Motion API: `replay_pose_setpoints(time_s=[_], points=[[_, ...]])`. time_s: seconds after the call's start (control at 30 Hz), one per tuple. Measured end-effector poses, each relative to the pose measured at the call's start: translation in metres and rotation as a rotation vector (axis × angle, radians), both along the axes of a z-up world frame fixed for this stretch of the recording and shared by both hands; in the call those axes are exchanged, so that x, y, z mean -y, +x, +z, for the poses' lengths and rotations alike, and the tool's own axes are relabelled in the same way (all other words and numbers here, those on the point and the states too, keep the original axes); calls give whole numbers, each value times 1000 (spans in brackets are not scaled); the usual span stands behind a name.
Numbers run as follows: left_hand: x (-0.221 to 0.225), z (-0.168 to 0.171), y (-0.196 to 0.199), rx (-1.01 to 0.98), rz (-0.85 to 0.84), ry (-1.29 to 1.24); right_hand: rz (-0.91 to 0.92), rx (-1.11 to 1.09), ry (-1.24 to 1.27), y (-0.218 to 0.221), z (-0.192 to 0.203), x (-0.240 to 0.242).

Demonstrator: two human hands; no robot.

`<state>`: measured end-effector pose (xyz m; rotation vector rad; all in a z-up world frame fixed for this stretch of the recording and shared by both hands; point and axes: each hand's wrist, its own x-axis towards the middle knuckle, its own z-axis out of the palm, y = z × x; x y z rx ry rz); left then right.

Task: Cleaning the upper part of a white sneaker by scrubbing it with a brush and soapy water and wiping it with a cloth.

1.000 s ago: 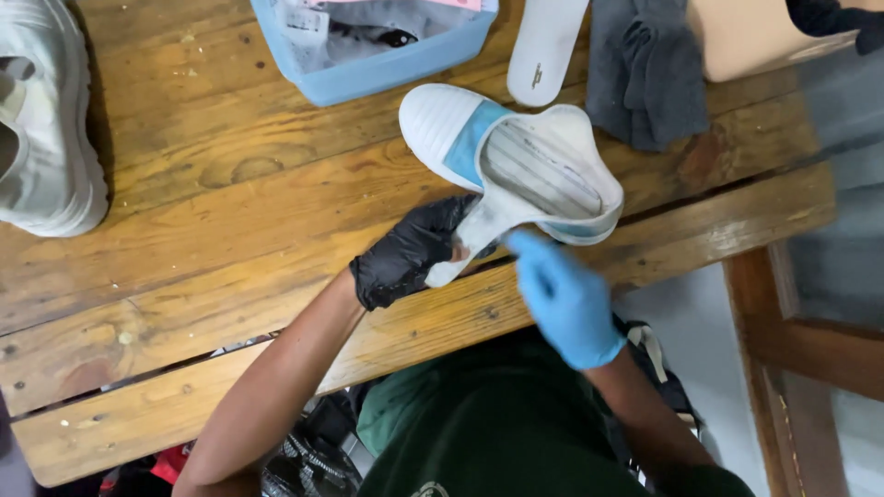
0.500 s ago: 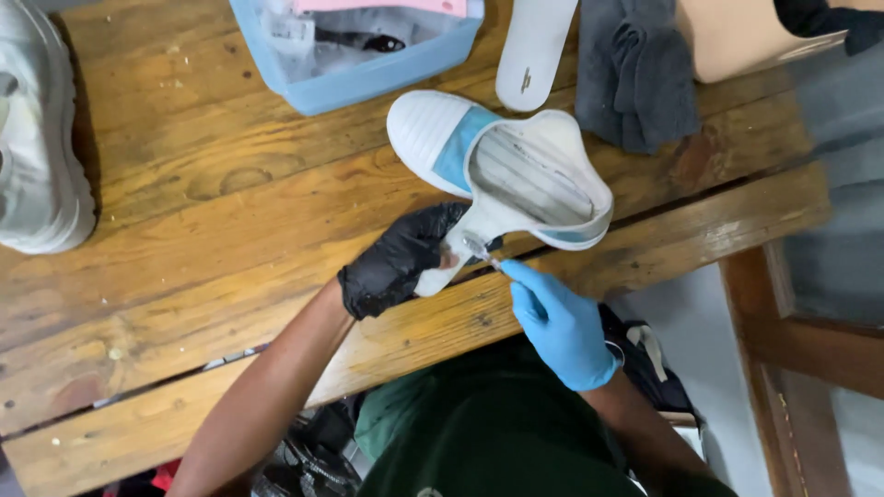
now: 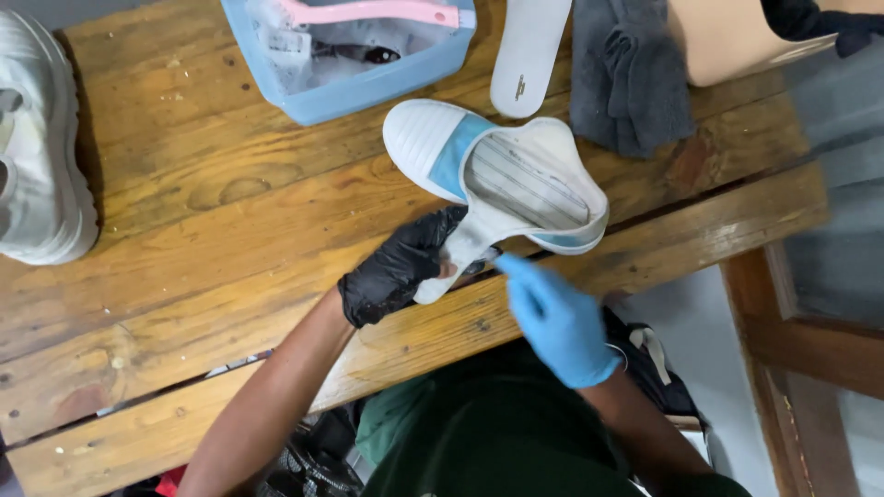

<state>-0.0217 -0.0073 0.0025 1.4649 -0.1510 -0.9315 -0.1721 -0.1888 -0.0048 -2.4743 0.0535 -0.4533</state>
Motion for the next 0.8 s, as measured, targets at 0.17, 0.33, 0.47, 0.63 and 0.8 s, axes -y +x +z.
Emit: replay_pose_setpoints(time_s=[0.17,0.33,0.47,0.63,0.8], points=[[1,-9,-1,24,28,-109,-5,39,-107,9,11,-1],[9,45,3,-28,15,-46,-32,93,-174,27,23,-3],[5,36,1,-90,4,16,-27,42,-181,12,31,-11],[6,59,-7,-113,12,3,-87,23,-362,23,25,-11],[2,28,-3,-42,-3,-26,-96,-10,-394,34,38,-21]])
